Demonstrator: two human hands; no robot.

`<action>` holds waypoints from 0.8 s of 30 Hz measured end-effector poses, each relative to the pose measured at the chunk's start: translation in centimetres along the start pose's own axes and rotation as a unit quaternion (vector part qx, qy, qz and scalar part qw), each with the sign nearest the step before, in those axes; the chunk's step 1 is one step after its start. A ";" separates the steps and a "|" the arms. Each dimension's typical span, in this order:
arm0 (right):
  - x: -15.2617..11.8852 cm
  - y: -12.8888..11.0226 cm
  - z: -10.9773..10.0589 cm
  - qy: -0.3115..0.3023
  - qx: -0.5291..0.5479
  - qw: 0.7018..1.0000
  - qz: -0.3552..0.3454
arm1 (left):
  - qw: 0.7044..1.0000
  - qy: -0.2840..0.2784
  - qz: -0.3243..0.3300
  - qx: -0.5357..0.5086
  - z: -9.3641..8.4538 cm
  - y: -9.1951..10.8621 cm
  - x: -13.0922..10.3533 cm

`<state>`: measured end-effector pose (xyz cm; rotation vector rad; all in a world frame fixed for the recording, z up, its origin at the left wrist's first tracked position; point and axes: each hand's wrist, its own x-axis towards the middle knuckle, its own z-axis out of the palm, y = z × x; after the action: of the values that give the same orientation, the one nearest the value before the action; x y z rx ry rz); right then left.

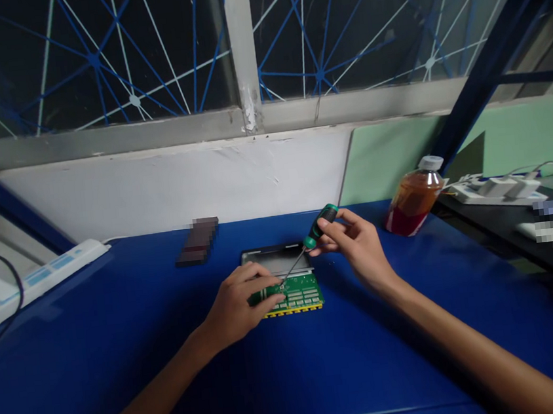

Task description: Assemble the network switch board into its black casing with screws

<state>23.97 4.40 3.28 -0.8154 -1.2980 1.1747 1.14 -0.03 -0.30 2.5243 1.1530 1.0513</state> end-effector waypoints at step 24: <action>-0.3 0.3 0.4 0.001 0.030 0.999 -0.012 | 0.999 0.017 -0.040 -0.017 -0.2 0.5 0.4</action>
<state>23.55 4.13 2.95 -0.7553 -1.2606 1.1877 1.48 -0.07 0.26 2.4223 1.2217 1.0880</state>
